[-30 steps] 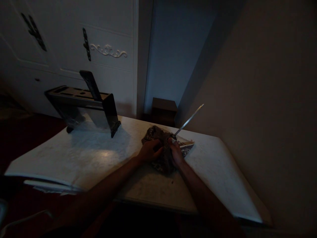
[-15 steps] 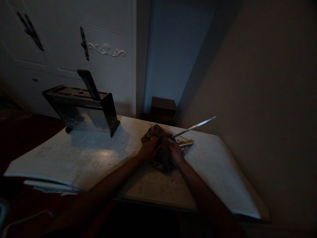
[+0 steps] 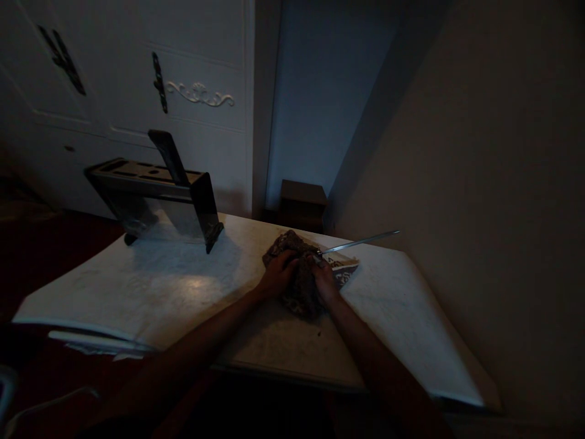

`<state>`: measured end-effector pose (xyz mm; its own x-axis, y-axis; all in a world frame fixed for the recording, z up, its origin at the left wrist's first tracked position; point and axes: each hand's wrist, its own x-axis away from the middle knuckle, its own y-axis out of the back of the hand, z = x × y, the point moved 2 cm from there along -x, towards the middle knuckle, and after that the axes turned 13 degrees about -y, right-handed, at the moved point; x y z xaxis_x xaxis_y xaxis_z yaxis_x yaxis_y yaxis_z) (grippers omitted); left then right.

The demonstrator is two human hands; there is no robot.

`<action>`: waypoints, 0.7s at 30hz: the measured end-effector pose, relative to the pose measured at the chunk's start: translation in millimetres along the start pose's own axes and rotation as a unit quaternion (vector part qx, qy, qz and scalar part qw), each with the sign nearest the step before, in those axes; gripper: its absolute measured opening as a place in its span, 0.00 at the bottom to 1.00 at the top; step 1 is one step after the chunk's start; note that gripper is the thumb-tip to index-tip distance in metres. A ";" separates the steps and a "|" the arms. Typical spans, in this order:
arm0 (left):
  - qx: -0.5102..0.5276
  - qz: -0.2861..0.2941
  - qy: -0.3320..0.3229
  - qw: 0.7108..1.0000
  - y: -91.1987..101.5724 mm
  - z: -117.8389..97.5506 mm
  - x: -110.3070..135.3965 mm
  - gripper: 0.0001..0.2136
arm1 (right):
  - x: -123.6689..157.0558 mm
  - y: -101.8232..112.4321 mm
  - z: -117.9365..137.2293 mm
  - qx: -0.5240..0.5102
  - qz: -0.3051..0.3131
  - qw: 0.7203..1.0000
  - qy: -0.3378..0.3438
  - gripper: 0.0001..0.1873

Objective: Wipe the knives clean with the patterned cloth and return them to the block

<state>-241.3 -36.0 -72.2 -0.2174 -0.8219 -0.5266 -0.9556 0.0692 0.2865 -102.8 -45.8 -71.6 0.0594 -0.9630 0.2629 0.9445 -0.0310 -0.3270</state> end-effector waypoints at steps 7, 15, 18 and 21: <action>0.063 -0.068 0.021 0.995 7.2 -5.6 -5.8 0.15 | -5.3 5.3 -0.6 -0.016 -0.022 0.999 0.025 0.26; 0.214 -0.137 0.077 0.964 15.9 -10.7 -6.6 0.19 | -2.5 6.5 8.2 -0.052 -0.018 0.998 0.035 0.23; 0.253 -0.177 0.101 0.946 22.6 -8.7 -7.8 0.21 | -4.2 15.1 14.5 -0.099 -0.048 0.993 0.048 0.22; 0.278 -0.213 0.106 0.931 31.3 -7.7 -10.1 0.23 | -5.1 22.9 19.0 -0.109 -0.057 0.991 0.056 0.22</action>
<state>-267.5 -29.9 -51.8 0.1931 -0.9304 -0.3117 -0.9141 -0.0552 -0.4016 -75.3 -36.6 -63.3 -0.0905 -0.9734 0.2105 0.8506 -0.1855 -0.4921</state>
